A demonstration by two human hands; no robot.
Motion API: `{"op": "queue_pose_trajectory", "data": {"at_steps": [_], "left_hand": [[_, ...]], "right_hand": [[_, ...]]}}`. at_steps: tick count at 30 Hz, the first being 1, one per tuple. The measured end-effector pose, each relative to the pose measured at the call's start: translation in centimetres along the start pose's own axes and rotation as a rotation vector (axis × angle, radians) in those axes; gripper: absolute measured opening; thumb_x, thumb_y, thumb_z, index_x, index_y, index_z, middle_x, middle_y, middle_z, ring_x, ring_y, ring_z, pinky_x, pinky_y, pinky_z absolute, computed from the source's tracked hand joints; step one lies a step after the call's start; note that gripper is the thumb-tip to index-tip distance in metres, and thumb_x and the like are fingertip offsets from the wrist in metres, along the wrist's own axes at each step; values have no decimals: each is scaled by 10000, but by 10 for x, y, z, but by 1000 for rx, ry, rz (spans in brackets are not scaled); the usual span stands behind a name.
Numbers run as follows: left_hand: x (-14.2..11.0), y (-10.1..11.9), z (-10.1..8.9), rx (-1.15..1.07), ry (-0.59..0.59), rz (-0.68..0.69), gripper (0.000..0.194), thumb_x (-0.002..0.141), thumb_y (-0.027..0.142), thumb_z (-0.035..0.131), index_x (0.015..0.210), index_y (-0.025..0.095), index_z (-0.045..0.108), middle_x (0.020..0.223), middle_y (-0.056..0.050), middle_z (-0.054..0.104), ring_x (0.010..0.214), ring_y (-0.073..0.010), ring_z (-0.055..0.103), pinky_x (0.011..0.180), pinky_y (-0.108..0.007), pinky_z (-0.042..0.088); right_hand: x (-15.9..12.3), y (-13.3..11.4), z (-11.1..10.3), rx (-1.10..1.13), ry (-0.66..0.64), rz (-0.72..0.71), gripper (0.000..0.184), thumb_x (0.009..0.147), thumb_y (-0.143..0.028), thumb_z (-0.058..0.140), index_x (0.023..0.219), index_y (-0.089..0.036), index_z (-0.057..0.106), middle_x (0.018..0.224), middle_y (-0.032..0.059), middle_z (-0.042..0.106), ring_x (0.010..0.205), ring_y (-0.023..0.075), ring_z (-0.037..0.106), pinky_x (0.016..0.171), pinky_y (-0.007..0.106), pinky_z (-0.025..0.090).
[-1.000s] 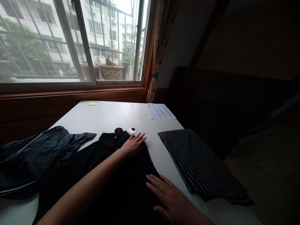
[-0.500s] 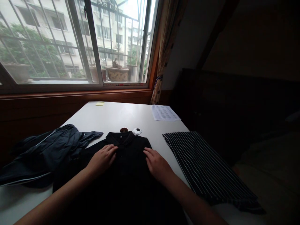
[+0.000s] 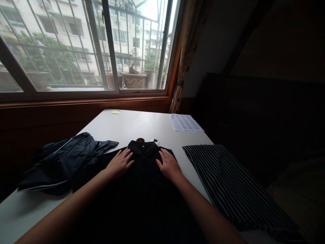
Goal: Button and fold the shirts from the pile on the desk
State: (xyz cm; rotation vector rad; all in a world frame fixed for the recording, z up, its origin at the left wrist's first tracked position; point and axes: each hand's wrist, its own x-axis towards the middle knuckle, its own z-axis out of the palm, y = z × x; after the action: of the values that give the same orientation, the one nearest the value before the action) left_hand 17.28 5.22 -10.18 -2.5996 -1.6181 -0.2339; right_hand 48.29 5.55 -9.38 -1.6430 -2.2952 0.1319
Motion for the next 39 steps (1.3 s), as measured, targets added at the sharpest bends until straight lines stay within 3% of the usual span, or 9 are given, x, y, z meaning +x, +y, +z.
{"op": "queue_pose_trajectory", "data": {"at_steps": [5,9,14,18,21,25,29,33,39], "left_hand": [[34,8,4,-44,-26,115,637,1046,579,273,1517,179,427,1609,-120,346,1531,-272,213,1242,-505,127],[43,-8,1,-69,-47,217,596,1056,566,258,1542,243,381,1617,-82,334,1531,-247,216,1246,-485,87],[23,-58,-15,13,-87,221,508,1075,464,269,1568,346,291,1655,-41,244,1529,-258,222,1224,-528,117],[2,-92,-42,124,3,103,488,1049,388,348,1504,242,446,1590,-93,399,1497,-305,292,1204,-537,181],[-17,-101,-67,110,54,-6,460,1031,368,378,1431,201,530,1441,-121,568,1349,-292,491,1123,-454,350],[-56,-106,-85,48,-21,-155,538,958,549,483,1375,225,585,1234,-118,677,1121,-304,603,946,-412,468],[-85,-108,-86,50,-155,-228,583,845,584,602,1310,233,632,1145,-117,702,1073,-341,576,819,-395,473],[-86,-113,-85,23,-204,-274,322,799,433,627,1047,248,716,1057,-79,722,1037,-332,568,759,-360,449],[-69,-116,-99,-185,-63,-218,255,882,408,483,873,209,643,930,-57,670,887,-233,613,809,-324,463]], "right_hand": [[-5,34,-11,-48,-19,22,616,1013,-464,407,1512,-104,432,1614,113,351,1501,246,293,1252,408,182],[-5,45,-14,-68,-38,17,631,1017,-479,393,1525,-106,407,1629,105,320,1511,237,271,1254,407,175],[-4,46,-11,-87,-46,9,646,1020,-498,370,1530,-103,398,1630,109,314,1514,243,267,1252,420,185],[-4,46,-10,-99,-29,-5,629,1019,-482,375,1517,-101,418,1620,121,334,1508,254,281,1241,436,220],[-4,42,-13,-127,0,-9,580,1010,-413,423,1474,-69,470,1578,165,402,1479,280,338,1222,451,265],[-4,14,-29,-95,124,-100,468,972,-279,485,1398,-97,551,1497,169,499,1409,290,420,1195,458,323],[-10,-45,-40,77,101,-387,371,975,-279,504,1309,-174,626,1393,119,583,1341,259,478,1180,428,360],[-20,-106,-24,195,-79,-735,388,993,-371,518,1318,-185,619,1402,102,595,1360,263,469,1175,425,368],[-29,-146,10,182,-128,-908,481,1006,-446,494,1388,-162,560,1464,107,548,1406,271,422,1187,414,348]]}}
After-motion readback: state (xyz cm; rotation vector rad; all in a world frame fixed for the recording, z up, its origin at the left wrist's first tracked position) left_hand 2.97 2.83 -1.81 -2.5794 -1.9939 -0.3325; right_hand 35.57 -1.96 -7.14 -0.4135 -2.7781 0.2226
